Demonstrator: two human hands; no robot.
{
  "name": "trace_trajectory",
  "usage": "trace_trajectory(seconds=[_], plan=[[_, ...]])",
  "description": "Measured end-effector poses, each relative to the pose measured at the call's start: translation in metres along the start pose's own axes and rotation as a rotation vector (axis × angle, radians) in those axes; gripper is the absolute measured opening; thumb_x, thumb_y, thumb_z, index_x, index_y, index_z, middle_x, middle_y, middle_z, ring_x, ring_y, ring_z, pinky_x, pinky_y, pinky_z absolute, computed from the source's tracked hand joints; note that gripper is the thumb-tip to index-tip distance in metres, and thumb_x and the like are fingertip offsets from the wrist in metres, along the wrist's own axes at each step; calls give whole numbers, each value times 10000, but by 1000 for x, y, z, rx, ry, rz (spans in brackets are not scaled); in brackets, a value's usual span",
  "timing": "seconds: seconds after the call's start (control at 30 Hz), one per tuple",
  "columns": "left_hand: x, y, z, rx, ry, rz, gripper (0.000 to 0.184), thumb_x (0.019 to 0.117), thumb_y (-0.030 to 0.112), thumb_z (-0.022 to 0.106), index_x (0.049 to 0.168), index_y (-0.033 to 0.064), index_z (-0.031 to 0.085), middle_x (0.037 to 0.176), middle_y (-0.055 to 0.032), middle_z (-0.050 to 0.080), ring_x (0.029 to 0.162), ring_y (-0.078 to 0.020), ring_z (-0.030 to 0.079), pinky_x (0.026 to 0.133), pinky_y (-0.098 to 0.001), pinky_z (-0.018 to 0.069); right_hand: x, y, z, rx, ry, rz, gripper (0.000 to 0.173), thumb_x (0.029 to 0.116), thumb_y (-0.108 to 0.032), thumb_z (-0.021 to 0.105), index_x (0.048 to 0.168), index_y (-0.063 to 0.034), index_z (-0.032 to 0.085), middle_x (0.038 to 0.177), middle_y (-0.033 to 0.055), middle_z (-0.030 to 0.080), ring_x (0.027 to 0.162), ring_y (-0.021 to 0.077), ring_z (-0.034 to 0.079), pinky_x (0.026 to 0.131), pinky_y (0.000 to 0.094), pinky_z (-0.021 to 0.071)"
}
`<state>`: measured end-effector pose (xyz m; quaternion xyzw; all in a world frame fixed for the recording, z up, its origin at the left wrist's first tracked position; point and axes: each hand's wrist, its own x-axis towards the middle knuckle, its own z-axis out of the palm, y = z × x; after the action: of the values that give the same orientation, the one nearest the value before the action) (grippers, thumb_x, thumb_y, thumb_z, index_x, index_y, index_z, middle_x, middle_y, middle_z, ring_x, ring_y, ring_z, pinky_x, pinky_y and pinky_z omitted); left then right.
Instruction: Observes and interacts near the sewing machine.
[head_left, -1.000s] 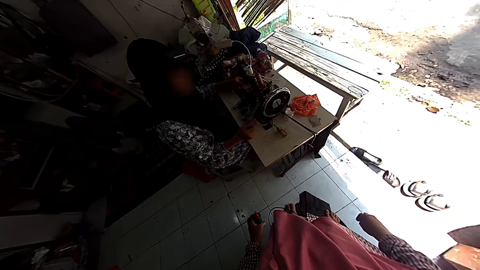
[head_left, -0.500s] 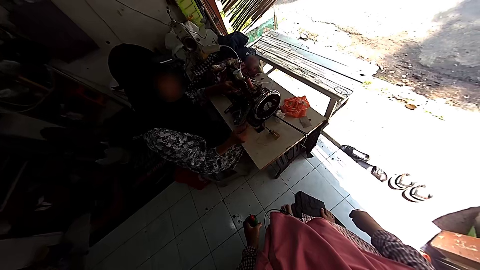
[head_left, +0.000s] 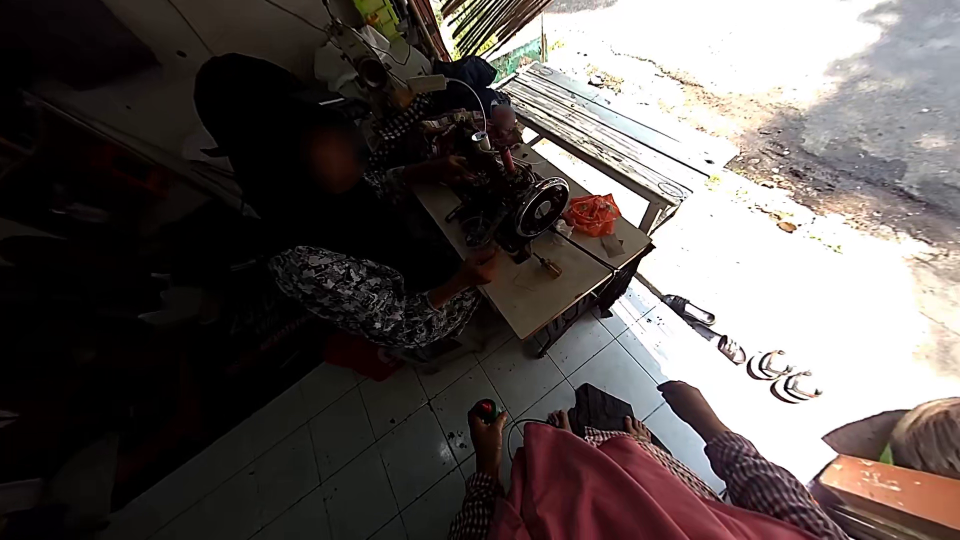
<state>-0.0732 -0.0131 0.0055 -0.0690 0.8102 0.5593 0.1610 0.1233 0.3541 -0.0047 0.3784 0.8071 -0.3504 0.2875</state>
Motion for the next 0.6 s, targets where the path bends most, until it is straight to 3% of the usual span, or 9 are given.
trace_trajectory(seconds=[0.2, 0.4, 0.47, 0.6], plan=[[22, 61, 8, -42, -62, 276, 566, 821, 20, 764, 1305, -141, 519, 1301, -315, 551, 1176, -330, 574, 994, -413, 496, -18, -89, -37, 246, 262, -154, 308, 1064, -75, 481, 1270, 64, 664, 1289, 281, 646, 1224, 402, 621, 1106, 515, 438], [42, 114, 35, -110, -88, 485, 519, 842, 74, 758, 1278, -135, 567, 1297, -309, 570, 1214, -320, 576, 1032, -387, 488, -26, -162, -61, 250, 661, -500, 273, 1025, -32, 508, 1169, 93, 704, 1145, 279, 694, 1087, 370, 680, 998, 453, 523], [49, 128, 50, -134, -83, 518, 514, 846, 90, 761, 1274, -128, 576, 1284, -306, 578, 1198, -312, 583, 1022, -378, 490, -19, -183, -71, 244, 718, -583, 275, 1016, -34, 519, 1185, 95, 693, 1175, 282, 680, 1081, 348, 682, 965, 406, 544], [60, 146, 81, -199, -64, 553, 502, 842, 83, 757, 1264, -129, 587, 1282, -309, 586, 1217, -324, 577, 1035, -392, 482, 2, -223, -89, 233, 703, -612, 318, 1016, -46, 533, 1277, 105, 633, 1272, 309, 618, 1100, 362, 671, 977, 422, 547]])
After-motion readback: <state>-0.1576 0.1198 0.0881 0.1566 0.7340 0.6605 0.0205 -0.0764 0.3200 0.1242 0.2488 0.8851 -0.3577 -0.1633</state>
